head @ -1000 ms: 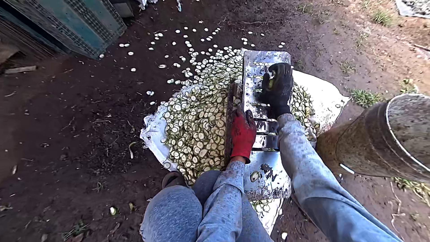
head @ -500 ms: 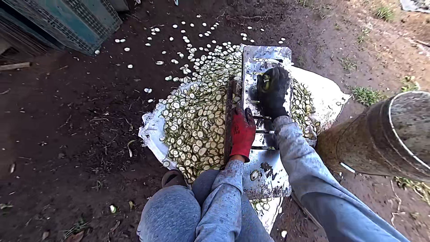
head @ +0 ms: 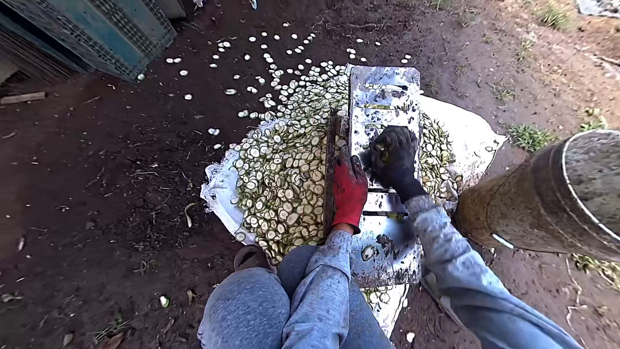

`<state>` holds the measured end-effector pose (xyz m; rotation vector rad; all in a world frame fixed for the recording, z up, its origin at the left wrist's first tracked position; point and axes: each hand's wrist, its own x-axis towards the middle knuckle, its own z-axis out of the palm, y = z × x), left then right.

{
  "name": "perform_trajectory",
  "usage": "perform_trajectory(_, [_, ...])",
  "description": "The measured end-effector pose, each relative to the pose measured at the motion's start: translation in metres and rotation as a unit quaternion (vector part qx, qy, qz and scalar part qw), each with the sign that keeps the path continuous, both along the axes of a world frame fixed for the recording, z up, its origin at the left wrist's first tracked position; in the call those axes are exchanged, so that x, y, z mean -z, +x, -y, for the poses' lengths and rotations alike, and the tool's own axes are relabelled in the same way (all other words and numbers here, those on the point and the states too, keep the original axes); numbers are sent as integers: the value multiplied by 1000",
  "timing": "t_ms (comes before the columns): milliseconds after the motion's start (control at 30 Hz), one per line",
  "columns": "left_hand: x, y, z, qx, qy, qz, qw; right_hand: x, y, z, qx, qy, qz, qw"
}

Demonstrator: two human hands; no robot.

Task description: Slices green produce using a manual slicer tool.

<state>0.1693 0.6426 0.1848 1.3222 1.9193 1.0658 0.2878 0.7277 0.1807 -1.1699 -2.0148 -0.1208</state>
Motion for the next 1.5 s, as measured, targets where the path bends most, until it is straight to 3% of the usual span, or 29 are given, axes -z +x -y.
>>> perform_trajectory(67, [4, 1, 1, -3, -2, -3, 1000, -22, -13, -50, 59, -82, 41, 994])
perform_trajectory(133, [4, -2, 1, -1, 0, 1, 1000, -25, -18, -53, 79, -93, 13, 992])
perform_trajectory(200, [4, -2, 2, 0, 7, 6, 1000, -10, -6, -2, 39, -68, -40, 996])
perform_trajectory(333, [6, -1, 0, -3, 17, 26, 1000, 46, 27, 169, -39, -54, -97, 993])
perform_trajectory(400, [3, 0, -2, -12, 7, 32, 999, 50, 32, 192, -71, -62, -73, 993])
perform_trajectory(467, [1, 1, 1, -10, -11, 29, 999, 44, 27, 148, -70, -26, -71, 995])
perform_trajectory(533, [3, 1, 1, -4, 1, 25, 1000, 28, 20, 69, -53, -10, -44, 998])
perform_trajectory(633, [10, -3, -2, -5, 27, 30, 999, -3, 6, -2, -4, -62, -8, 998])
perform_trajectory(800, [14, -5, -9, -3, 15, 2, 1000, -30, 0, 25, 30, -139, 39, 989])
perform_trajectory(967, [17, -5, -1, -4, 11, -11, 1000, -14, -19, -8, 109, -42, 39, 992])
perform_trajectory(1033, [14, -6, 5, 0, 2, -2, 1000, -5, -9, 32, 68, -54, 7, 996])
perform_trajectory(1133, [8, -2, 0, 3, 7, 6, 1000, 32, 17, 134, 16, -7, -49, 999])
perform_trajectory(1200, [3, 2, 1, -3, 1, 5, 1000, 46, 28, 176, -26, 9, -33, 999])
perform_trajectory(1267, [0, 7, 4, -8, -9, 4, 1000, 41, 28, 158, -48, 4, -19, 999])
perform_trajectory(1333, [0, 7, 5, -7, -13, 0, 1000, 20, 20, 89, -54, -42, 10, 998])
perform_trajectory(1433, [5, 1, 8, -1, -24, -13, 1000, -18, -4, -26, 12, -94, 77, 993])
perform_trajectory(1500, [5, 0, 3, 1, -15, 0, 1000, -32, -15, -63, 70, -111, 99, 986])
